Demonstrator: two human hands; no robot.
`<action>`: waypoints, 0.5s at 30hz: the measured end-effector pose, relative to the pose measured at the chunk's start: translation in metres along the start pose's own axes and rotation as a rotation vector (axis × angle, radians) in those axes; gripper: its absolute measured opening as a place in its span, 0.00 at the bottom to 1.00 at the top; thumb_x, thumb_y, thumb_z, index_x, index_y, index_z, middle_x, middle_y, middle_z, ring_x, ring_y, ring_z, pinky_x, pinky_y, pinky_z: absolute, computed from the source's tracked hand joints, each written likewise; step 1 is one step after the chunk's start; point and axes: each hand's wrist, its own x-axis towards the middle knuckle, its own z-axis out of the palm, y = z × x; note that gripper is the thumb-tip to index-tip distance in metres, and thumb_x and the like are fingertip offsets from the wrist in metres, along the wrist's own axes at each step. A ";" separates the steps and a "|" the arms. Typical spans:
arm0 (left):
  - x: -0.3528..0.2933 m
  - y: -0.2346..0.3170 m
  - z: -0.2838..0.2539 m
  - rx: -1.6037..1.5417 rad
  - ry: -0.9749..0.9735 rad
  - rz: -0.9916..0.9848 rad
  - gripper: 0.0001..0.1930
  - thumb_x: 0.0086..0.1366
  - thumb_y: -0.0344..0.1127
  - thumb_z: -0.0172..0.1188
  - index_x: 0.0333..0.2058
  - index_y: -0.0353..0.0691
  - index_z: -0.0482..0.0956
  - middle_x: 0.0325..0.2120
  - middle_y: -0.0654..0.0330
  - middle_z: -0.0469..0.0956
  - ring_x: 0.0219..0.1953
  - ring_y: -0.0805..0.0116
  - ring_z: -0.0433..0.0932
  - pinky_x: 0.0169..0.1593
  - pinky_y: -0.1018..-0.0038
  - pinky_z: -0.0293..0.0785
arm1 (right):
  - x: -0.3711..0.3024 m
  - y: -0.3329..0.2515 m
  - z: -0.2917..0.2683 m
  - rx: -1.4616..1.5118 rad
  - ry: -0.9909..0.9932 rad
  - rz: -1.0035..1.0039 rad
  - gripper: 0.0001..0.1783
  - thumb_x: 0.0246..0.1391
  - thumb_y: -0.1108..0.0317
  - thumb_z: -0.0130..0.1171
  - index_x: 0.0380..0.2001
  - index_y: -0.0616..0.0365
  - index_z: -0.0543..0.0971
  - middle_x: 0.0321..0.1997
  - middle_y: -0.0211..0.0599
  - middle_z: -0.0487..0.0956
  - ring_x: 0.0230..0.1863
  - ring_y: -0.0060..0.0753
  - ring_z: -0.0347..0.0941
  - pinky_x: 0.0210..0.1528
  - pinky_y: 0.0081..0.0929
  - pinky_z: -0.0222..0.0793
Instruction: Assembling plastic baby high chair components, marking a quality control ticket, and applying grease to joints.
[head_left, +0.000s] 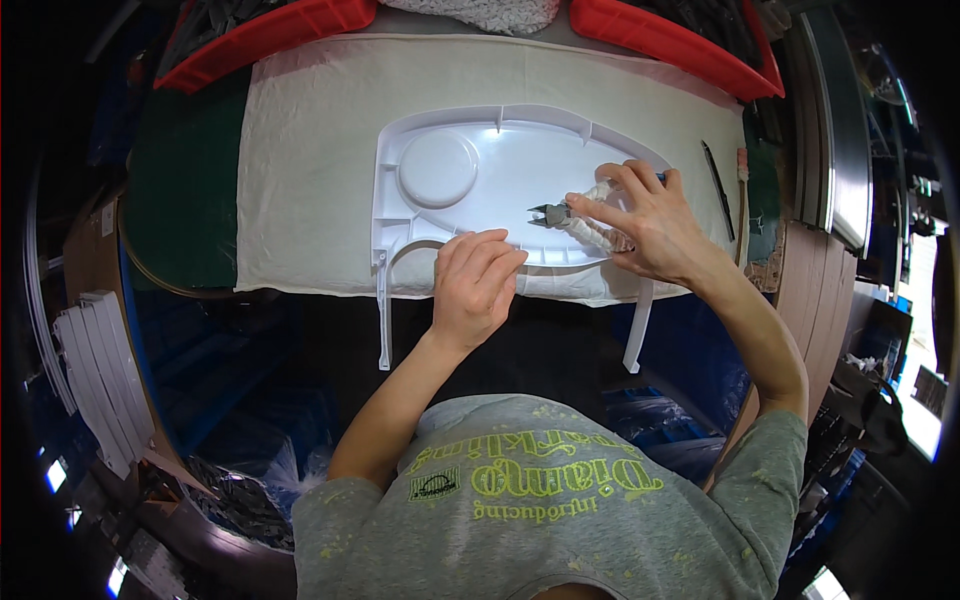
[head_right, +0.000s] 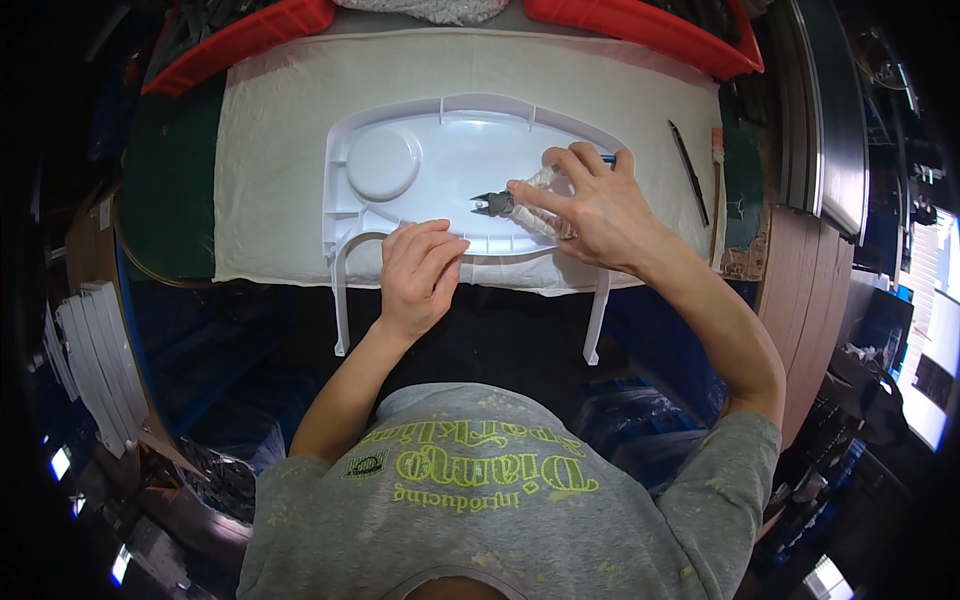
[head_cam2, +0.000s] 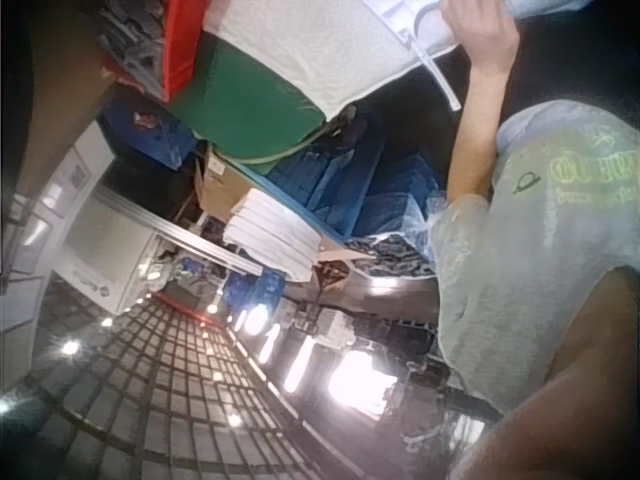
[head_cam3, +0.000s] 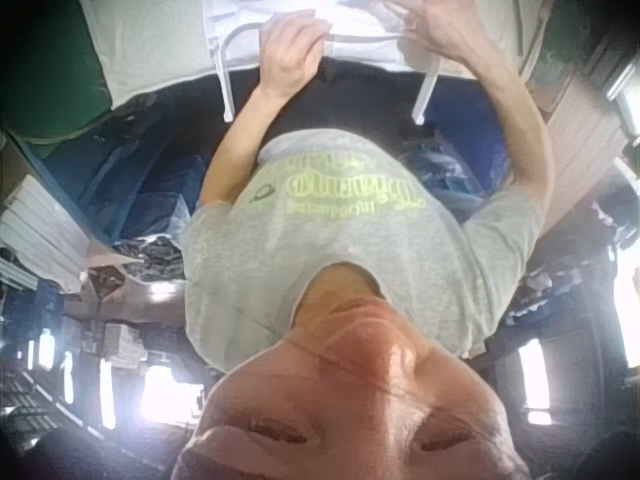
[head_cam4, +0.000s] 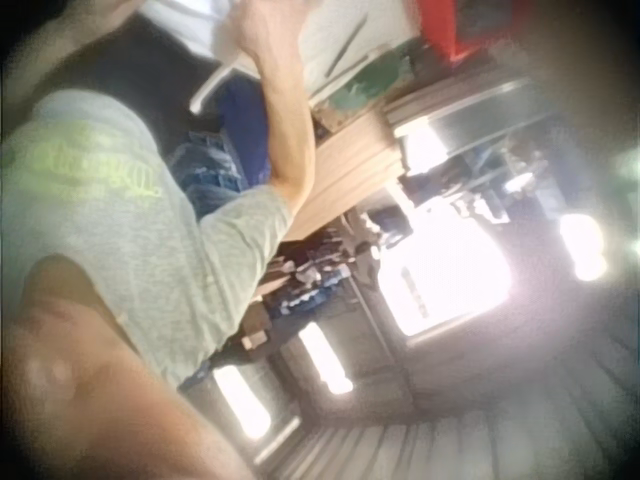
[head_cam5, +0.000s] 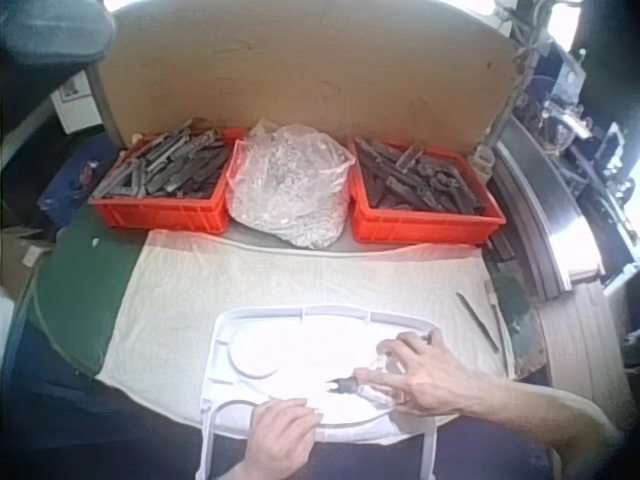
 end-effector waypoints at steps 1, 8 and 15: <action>0.000 0.000 -0.001 -0.006 0.005 0.007 0.12 0.46 0.24 0.59 0.33 0.41 0.76 0.31 0.62 0.75 0.42 0.61 0.73 0.48 0.65 0.61 | 0.000 0.000 0.004 -0.016 0.053 -0.016 0.41 0.27 0.66 0.68 0.52 0.29 0.69 0.51 0.38 0.66 0.52 0.40 0.61 0.41 0.42 0.55; 0.008 0.006 -0.010 -0.124 0.019 -0.030 0.09 0.48 0.26 0.59 0.31 0.39 0.77 0.30 0.60 0.75 0.41 0.61 0.73 0.46 0.67 0.62 | -0.001 -0.007 0.021 -0.162 0.208 0.012 0.40 0.26 0.66 0.67 0.51 0.30 0.70 0.42 0.36 0.69 0.47 0.40 0.63 0.39 0.42 0.55; 0.046 0.002 -0.004 0.071 -0.032 -0.073 0.07 0.51 0.32 0.61 0.30 0.42 0.80 0.22 0.65 0.74 0.26 0.67 0.71 0.32 0.72 0.58 | 0.005 -0.006 0.013 -0.100 0.133 -0.031 0.37 0.28 0.67 0.66 0.50 0.33 0.71 0.36 0.36 0.71 0.40 0.38 0.67 0.38 0.41 0.57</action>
